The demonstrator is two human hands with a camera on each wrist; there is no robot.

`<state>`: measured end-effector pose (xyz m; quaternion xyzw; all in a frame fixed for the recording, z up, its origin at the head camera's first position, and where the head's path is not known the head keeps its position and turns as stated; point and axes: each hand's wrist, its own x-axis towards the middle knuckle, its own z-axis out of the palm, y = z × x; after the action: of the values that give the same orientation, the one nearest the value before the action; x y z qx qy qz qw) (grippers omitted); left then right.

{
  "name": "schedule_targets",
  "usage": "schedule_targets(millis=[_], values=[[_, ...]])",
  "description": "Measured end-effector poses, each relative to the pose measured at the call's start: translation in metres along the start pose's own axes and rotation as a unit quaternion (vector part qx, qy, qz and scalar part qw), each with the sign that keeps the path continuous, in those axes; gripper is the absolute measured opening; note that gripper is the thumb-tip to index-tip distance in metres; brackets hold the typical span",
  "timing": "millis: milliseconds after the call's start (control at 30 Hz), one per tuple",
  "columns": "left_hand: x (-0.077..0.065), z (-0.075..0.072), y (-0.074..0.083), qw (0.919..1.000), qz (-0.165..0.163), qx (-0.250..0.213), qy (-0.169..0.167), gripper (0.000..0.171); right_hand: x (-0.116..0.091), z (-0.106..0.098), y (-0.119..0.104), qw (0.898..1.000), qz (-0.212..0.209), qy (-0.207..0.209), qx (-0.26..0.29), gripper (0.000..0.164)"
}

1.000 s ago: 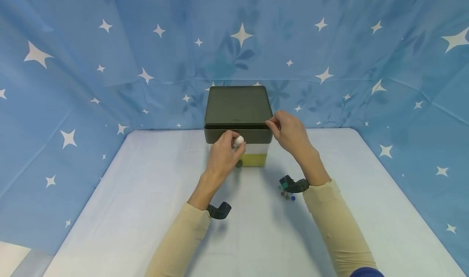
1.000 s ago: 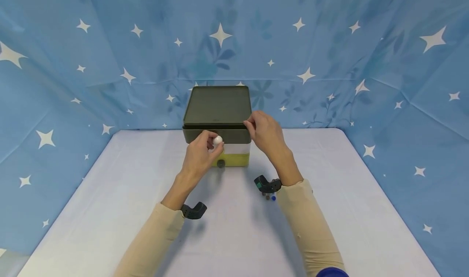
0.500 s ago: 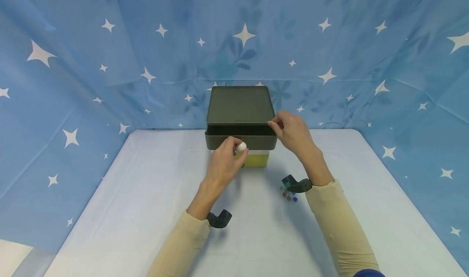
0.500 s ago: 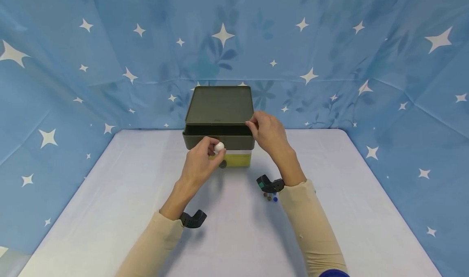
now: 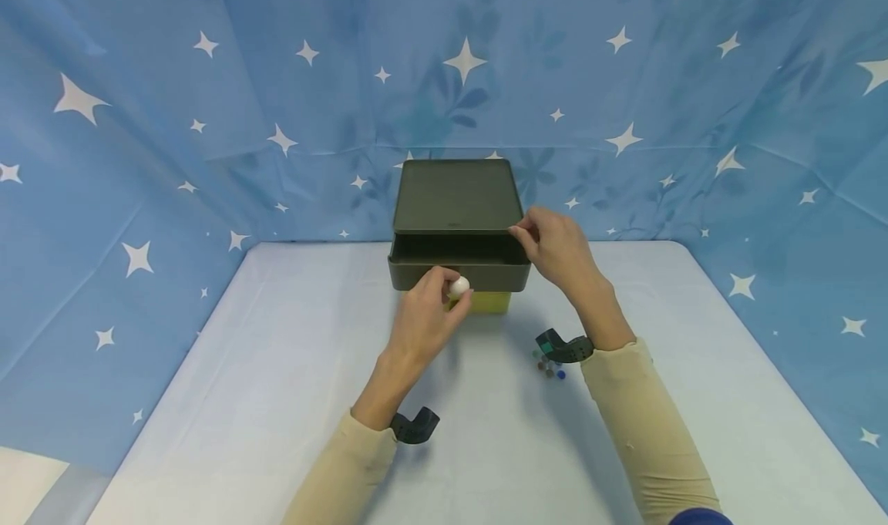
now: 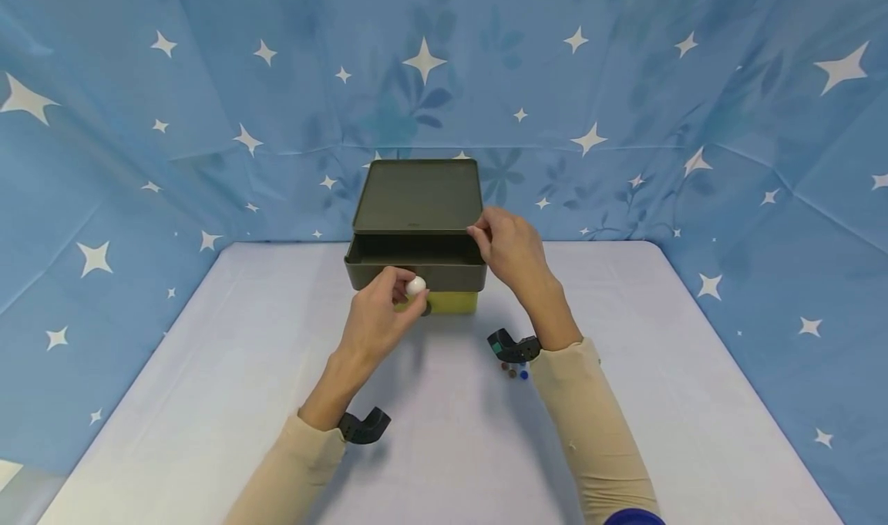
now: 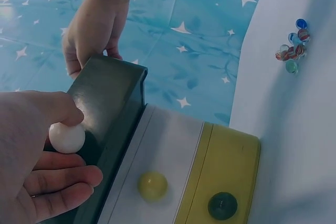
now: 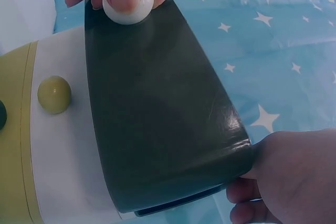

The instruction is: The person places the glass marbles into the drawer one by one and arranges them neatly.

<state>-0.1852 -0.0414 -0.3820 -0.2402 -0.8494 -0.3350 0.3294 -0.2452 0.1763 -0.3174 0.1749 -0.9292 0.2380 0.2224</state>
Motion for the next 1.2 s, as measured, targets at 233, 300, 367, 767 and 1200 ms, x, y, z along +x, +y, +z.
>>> schedule_targets(millis=[233,300,367,767,1200], values=[[-0.005,-0.002,0.003,0.9999,0.006,-0.014,0.006,0.021,0.0,0.0,0.0,1.0,0.005,0.0,0.0,0.021],[-0.006,-0.003,0.003,0.9999,0.004,-0.013,0.003,0.021,0.0,0.001,0.0,1.0,0.003,0.003,-0.001,0.022],[-0.007,-0.004,0.003,0.9999,0.001,-0.011,-0.003,0.022,-0.001,0.001,0.0,1.0,0.0,0.007,-0.001,0.022],[-0.011,-0.015,0.005,0.9998,-0.011,-0.013,0.01,0.025,-0.002,0.003,-0.001,1.0,0.003,0.013,0.005,0.021],[-0.004,-0.034,-0.033,0.9737,-0.004,-0.01,0.227,0.012,-0.001,0.002,-0.001,1.0,0.013,0.004,0.01,0.021]])
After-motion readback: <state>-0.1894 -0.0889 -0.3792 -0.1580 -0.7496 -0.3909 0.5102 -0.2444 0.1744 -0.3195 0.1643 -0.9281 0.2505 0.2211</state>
